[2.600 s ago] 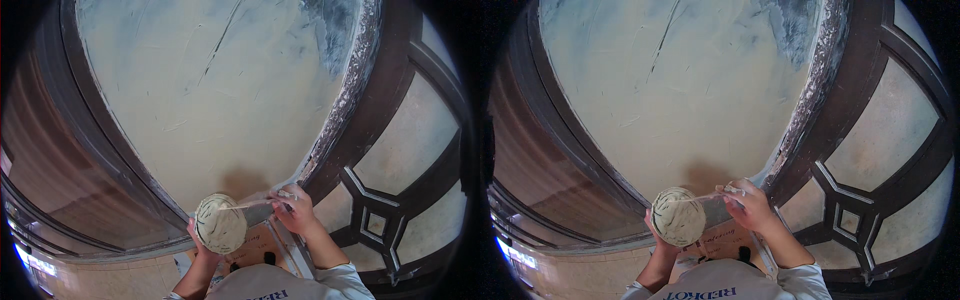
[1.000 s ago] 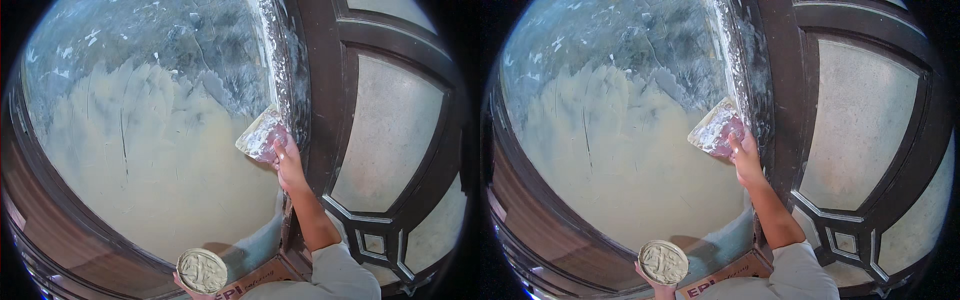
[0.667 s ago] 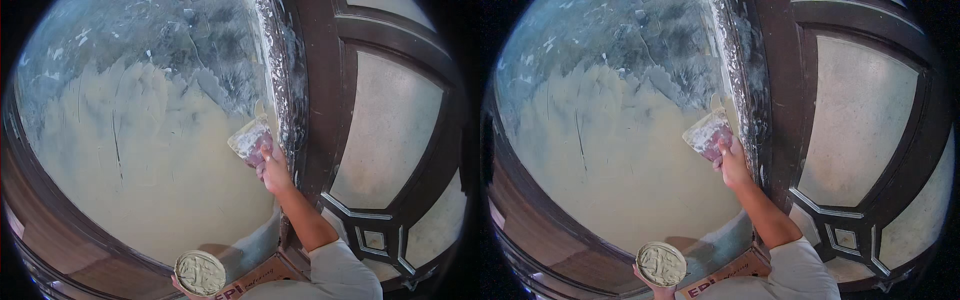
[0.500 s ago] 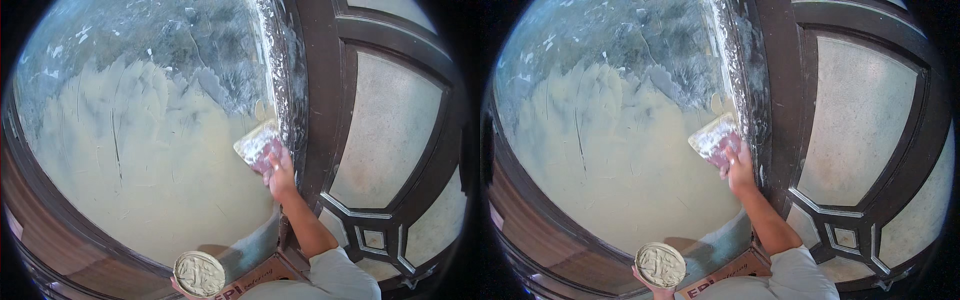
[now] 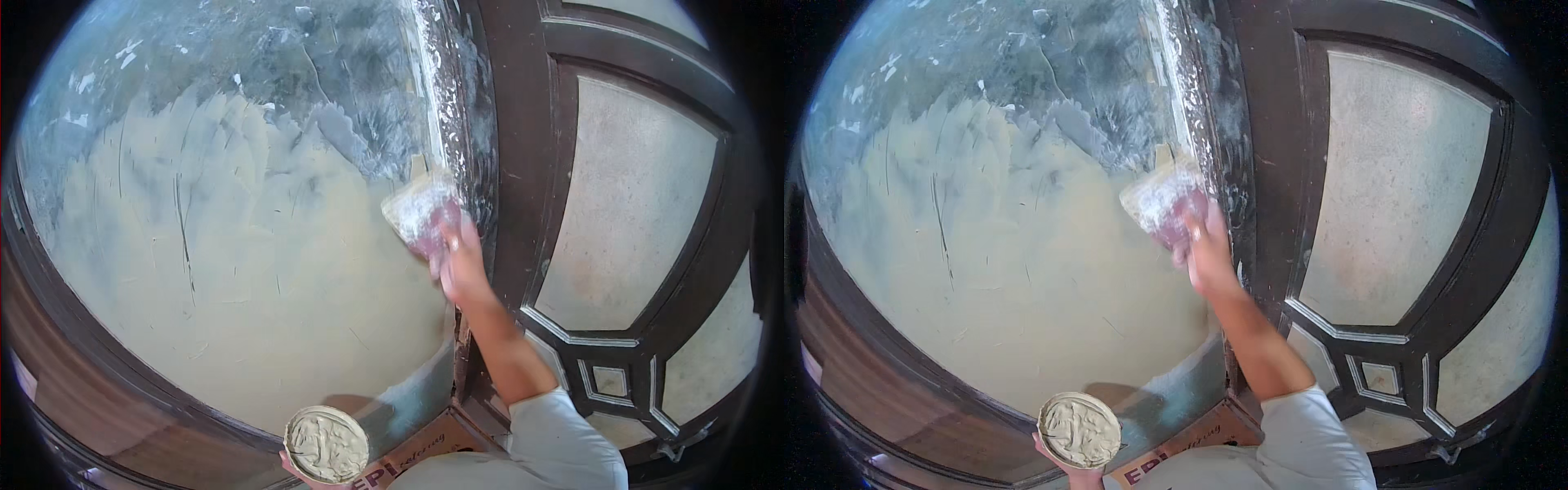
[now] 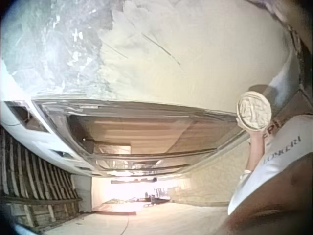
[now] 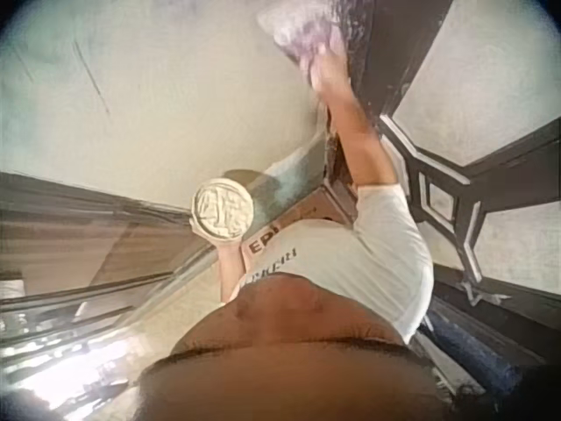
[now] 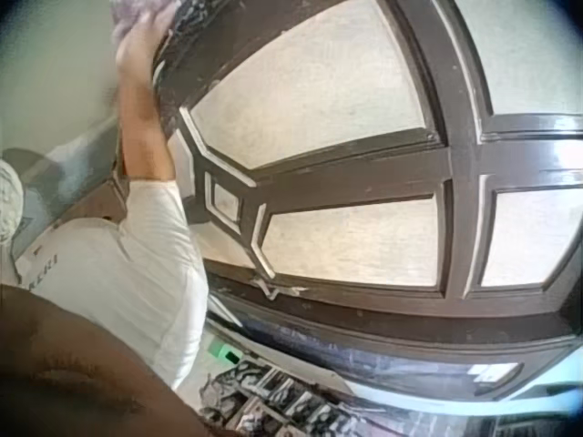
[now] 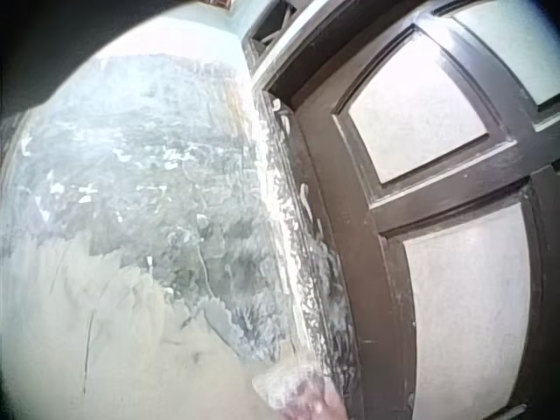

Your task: The person applies wall filler to a door frame using a putty knife, taking the filler from a putty container.

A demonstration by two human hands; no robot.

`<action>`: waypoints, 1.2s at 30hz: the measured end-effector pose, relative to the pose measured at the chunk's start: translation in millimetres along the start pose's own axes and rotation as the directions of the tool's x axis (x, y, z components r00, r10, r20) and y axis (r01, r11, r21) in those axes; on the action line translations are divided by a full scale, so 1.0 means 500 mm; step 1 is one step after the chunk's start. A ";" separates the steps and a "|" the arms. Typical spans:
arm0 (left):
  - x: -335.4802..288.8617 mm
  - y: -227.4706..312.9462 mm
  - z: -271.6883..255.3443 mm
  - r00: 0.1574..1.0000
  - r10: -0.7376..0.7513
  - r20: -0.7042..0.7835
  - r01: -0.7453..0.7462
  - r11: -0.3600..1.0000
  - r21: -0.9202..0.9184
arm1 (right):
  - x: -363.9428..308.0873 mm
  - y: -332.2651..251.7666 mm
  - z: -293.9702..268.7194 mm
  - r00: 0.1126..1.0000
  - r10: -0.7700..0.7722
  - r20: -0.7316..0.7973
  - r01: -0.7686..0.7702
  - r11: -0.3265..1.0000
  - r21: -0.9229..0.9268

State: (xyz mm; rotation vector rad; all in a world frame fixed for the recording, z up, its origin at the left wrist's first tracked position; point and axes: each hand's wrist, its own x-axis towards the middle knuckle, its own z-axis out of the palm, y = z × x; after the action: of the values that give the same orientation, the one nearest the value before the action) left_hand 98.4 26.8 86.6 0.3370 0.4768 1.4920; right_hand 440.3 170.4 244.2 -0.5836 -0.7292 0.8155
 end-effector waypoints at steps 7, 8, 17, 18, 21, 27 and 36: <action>-0.004 -0.006 0.010 0.998 -0.059 -0.002 0.059 0.994 -0.089 | -0.012 0.091 -0.052 0.989 0.135 -0.061 -0.137 0.990 -0.031; -0.008 -0.007 0.011 0.998 -0.050 0.041 0.052 0.998 -0.046 | -0.047 0.114 -0.073 0.989 0.134 -0.058 -0.136 0.990 -0.033; 0.004 -0.013 -0.004 0.998 -0.018 0.061 0.012 0.996 0.088 | 0.067 -0.047 0.049 0.994 -0.030 0.105 0.034 0.999 -0.039; 0.006 -0.020 -0.005 0.993 -0.068 0.099 0.068 0.998 0.011 | 0.062 -0.037 0.038 0.995 -0.023 0.094 0.027 0.999 -0.040; 0.010 -0.017 -0.023 0.993 -0.078 0.087 0.077 0.997 0.014 | 0.028 0.053 -0.008 0.996 0.077 -0.053 -0.083 0.988 -0.127; 0.003 -0.020 -0.029 0.996 -0.063 0.057 0.062 0.998 0.023 | -0.214 0.304 -0.270 0.876 0.402 -0.266 -0.465 0.852 -0.242; 0.008 -0.024 0.008 0.986 -0.120 0.118 0.117 0.993 0.029 | -0.030 0.108 -0.080 0.996 0.054 -0.067 -0.069 0.968 -0.239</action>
State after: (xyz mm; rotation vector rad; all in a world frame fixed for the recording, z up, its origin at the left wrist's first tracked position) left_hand 110.9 30.2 83.6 0.4061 0.4107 1.3439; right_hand 440.4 181.0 176.2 -0.8501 -0.7637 0.7683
